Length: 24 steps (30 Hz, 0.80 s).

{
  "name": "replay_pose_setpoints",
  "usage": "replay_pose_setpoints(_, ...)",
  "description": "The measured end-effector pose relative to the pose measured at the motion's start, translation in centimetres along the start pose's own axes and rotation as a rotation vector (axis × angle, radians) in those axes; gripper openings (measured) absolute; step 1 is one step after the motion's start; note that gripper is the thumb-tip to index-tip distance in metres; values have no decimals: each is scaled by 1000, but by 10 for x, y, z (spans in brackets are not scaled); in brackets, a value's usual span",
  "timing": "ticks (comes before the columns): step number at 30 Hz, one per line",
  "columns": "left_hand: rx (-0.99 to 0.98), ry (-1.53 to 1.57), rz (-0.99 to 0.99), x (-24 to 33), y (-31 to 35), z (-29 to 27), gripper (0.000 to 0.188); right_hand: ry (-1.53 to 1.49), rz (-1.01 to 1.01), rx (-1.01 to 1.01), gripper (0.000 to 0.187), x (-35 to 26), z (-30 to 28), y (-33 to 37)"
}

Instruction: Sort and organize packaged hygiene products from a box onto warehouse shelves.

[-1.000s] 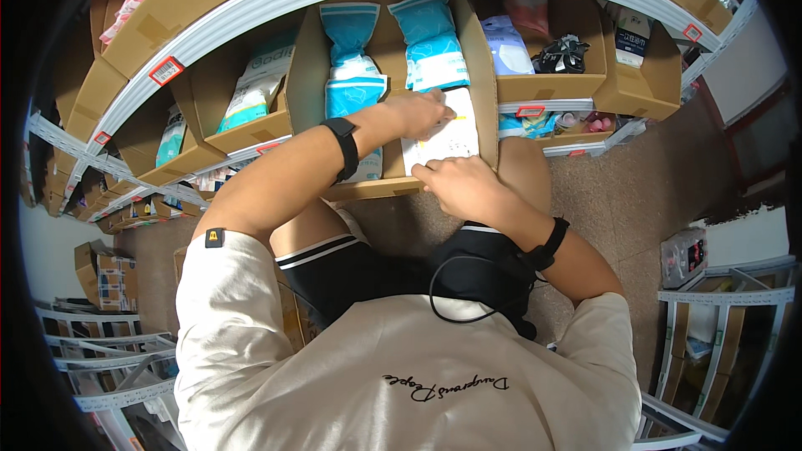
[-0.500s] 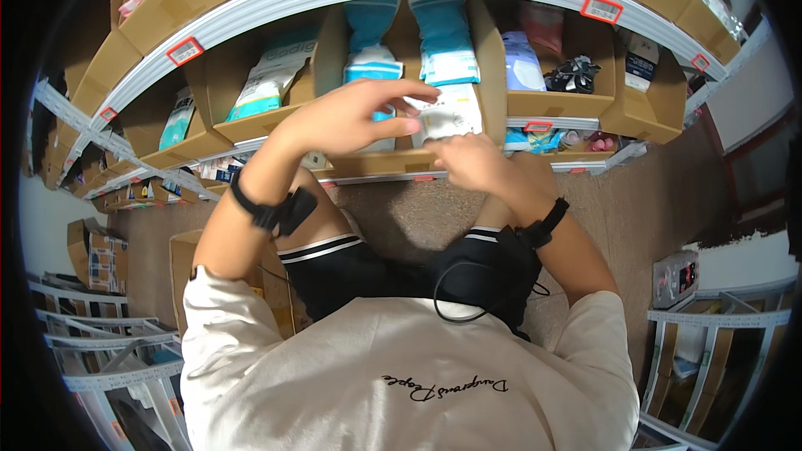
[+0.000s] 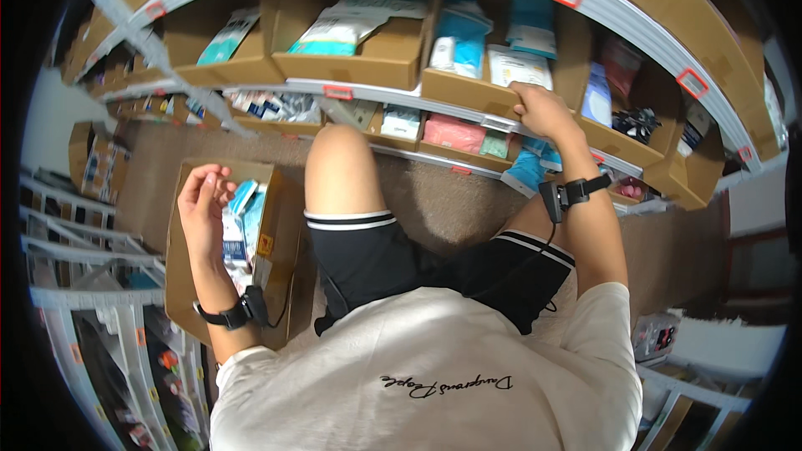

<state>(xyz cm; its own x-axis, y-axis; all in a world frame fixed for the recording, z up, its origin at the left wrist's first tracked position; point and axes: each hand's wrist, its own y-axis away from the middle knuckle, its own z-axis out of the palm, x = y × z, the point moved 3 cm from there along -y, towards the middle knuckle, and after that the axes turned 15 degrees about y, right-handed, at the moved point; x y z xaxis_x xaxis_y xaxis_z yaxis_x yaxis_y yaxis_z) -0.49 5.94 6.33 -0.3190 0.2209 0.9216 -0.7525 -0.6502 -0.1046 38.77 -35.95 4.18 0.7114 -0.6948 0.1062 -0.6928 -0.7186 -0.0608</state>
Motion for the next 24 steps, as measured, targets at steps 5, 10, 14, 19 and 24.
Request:
replay_pose_setpoints(5,234,-351,-137,-22,-16,-118,17,3,13,271,42,-44,-24,-11)
replay_pose_setpoints(10,205,-729,-518,-90,-35,-188,26,-409,-242,332,32,-155,-53,-17)
replay_pose_setpoints(14,56,-1175,-487,-157,-57,-265,52,-792,-299,43,29,-242,-37,-19)
replay_pose_setpoints(19,133,-1424,-714,-201,-98,-293,95,-1203,-384,-94,28,-306,2,-22)
replay_pose_setpoints(24,18,-1398,-749,-233,-114,-276,91,-1433,-315,-171,28,-318,31,-30)
